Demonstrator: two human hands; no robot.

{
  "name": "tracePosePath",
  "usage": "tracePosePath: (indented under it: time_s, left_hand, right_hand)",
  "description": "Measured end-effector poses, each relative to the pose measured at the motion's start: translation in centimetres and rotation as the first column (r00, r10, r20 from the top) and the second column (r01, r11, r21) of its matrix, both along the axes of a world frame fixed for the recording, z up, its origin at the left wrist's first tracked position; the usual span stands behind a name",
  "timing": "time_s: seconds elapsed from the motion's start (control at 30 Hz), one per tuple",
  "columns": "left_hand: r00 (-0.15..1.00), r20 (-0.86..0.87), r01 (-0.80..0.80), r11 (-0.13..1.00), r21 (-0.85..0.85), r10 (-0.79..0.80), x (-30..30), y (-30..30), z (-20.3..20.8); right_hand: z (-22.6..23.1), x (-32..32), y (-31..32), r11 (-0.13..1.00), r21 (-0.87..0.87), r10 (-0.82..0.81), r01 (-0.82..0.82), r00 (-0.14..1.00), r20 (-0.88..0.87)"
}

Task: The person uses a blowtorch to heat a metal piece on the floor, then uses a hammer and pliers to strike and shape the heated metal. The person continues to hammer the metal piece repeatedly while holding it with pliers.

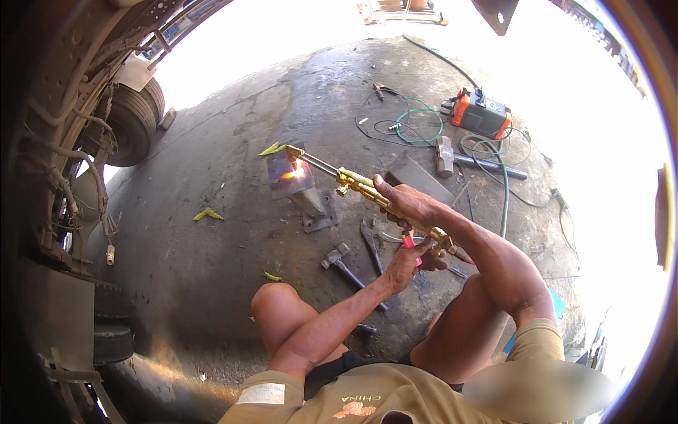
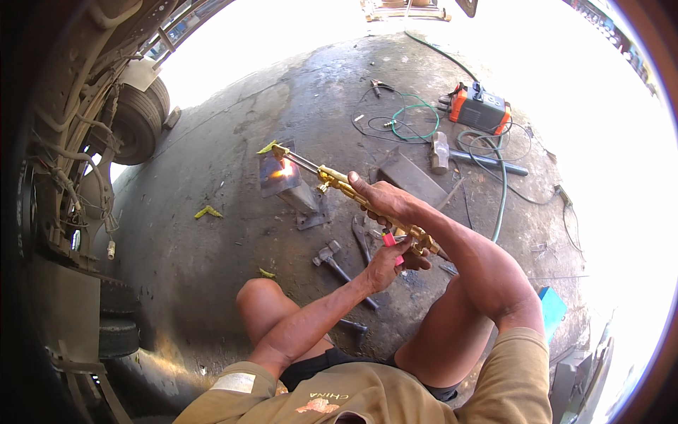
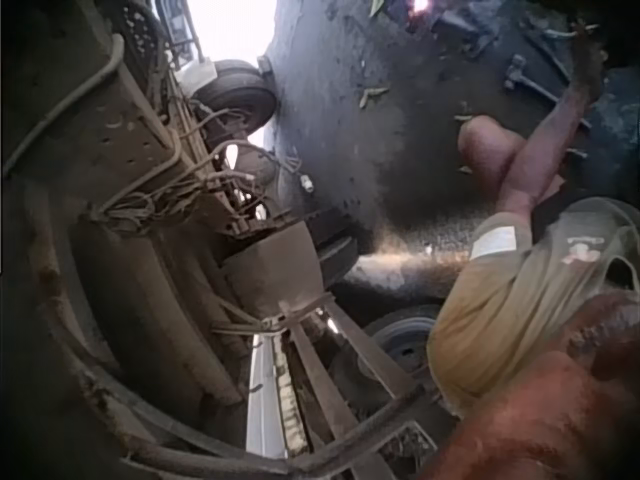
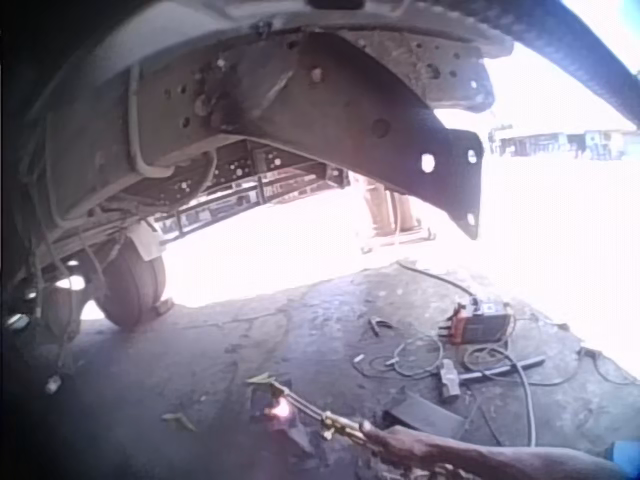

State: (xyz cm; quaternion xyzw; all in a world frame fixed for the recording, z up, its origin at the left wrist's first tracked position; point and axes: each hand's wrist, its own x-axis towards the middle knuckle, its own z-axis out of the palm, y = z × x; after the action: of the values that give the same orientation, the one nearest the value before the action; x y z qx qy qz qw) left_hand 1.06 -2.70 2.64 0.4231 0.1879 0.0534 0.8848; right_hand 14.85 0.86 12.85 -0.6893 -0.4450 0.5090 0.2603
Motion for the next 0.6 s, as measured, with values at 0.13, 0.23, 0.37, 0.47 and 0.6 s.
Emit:
tracePosePath:
  time_s: [0.13, 0.23, 0.37, 0.47, 0.6]
  left_hand:
    - [1.000, 0.000, 0.018, 1.000, -0.015, -0.018, 0.1, -0.4, 0.6]
    - [0.997, 0.001, 0.073, 0.997, 0.003, -0.073, -0.1, -0.3, 0.7]
    - [0.996, 0.067, 0.065, 0.986, -0.156, -0.055, -0.1, -1.1, 0.3]
    - [0.990, 0.132, 0.096, 0.931, -0.353, -0.053, -0.2, -1.7, 0.2]
    - [0.984, 0.171, 0.110, 0.901, -0.419, -0.040, -0.2, -2.0, -0.3]
  right_hand:
    - [-0.2, 0.0, -0.6, 0.999, 0.043, -0.010, 0.010, 1.000, 0.012]
    - [0.2, 0.2, -0.7, 1.000, 0.001, 0.021, -0.021, 1.000, 0.012]
    - [0.6, 0.4, -1.0, 0.999, -0.020, 0.044, -0.044, 0.999, 0.021]
    - [0.3, 0.6, -1.2, 0.999, -0.004, 0.046, -0.046, 0.999, 0.021]
    - [0.4, 0.1, -1.6, 0.998, 0.063, 0.003, -0.003, 1.000, 0.001]
